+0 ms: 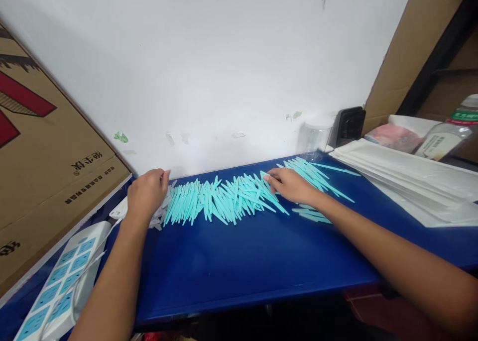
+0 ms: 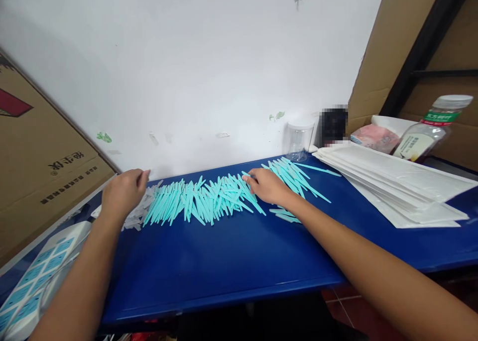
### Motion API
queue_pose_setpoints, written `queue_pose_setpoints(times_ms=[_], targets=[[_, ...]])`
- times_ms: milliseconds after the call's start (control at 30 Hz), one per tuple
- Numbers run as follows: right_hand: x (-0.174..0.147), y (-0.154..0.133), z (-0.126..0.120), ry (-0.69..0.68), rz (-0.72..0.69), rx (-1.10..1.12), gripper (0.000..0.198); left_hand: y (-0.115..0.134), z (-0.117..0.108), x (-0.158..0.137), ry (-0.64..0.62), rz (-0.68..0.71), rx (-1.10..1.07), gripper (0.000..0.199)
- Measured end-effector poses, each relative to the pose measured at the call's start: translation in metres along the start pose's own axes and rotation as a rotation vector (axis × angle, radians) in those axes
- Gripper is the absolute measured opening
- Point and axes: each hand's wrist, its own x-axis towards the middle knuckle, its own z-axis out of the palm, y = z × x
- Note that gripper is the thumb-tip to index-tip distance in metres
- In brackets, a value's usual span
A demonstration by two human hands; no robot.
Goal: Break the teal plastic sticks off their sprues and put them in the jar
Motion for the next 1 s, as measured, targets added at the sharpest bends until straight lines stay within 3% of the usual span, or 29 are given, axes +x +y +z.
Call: queue_pose_setpoints(times_ms=[133, 300, 467, 833, 1000], targets=[[0.005, 0.005, -0.004, 0.036, 0.006, 0.049, 0.035, -0.031, 0.009, 0.007, -0.116, -0.158, 0.069, 0.058], [0.011, 0.031, -0.027, 0.197, 0.163, -0.334, 0.038, -0.050, 0.022, 0.010, -0.231, -0.254, 0.065, 0.063], [0.013, 0.048, -0.034, -0.043, 0.293, -0.548, 0.039, -0.068, 0.029, 0.011, -0.322, -0.339, 0.042, 0.060], [0.011, 0.043, -0.028, -0.231, 0.250, -0.549, 0.029, -0.088, 0.043, 0.009, -0.394, -0.406, 0.031, 0.055], [0.007, 0.035, -0.024, -0.230, 0.268, -0.536, 0.025, -0.092, 0.045, 0.008, -0.423, -0.411, 0.016, 0.053]])
